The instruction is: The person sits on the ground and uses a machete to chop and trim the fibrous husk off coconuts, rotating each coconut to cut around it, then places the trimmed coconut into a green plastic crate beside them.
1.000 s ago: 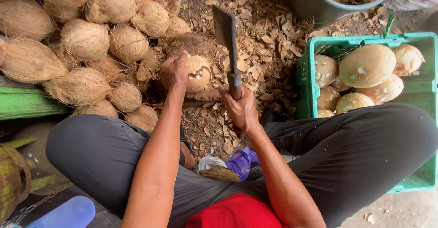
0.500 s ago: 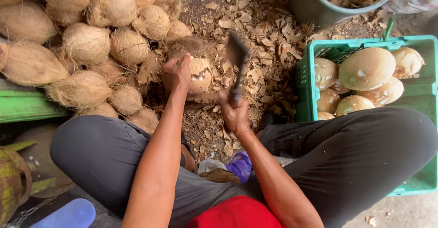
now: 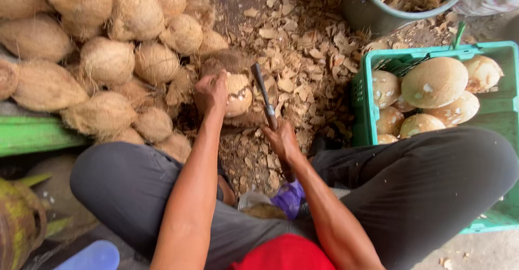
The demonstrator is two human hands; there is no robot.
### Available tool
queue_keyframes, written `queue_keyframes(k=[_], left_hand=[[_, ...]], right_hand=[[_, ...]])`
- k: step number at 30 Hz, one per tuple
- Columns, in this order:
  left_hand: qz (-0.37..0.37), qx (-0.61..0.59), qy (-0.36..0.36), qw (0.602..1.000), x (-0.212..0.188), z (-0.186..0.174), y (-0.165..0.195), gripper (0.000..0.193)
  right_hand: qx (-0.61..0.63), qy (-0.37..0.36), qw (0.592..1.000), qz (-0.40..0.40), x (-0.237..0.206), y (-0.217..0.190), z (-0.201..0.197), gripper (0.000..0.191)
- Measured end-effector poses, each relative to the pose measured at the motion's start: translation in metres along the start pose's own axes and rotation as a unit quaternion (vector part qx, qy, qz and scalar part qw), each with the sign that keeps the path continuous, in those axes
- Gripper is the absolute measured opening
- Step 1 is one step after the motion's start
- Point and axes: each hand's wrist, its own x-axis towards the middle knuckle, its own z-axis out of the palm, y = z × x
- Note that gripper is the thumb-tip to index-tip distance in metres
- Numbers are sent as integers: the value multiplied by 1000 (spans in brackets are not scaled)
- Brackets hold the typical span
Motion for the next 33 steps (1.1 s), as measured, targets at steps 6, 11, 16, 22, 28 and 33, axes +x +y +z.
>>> queue_keyframes(k=[6,11,16,22,28,33], left_hand=[[36,27,6,999,4,3,-9,45],[24,34,3,999,2,4,-4,37],[54,-33,28,998,10,3,-20,27],[-35,-213,59,975,41,-7,-60,41],[20,-196,-20,980,16,-2,-48,23],[-51,-15,-15,998,4,9,-13,36]], right_hand=[[139,69,981,-119,-2,-4,4,40],[-6,-33,992,122,3,4,9,26],[38,2,997,64,8,6,-4,32],[154,-129,977,72,4,18,11,24],[52,-90,991,80,6,23,10,26],[49,-47,997,27,-1,-4,-17,28]])
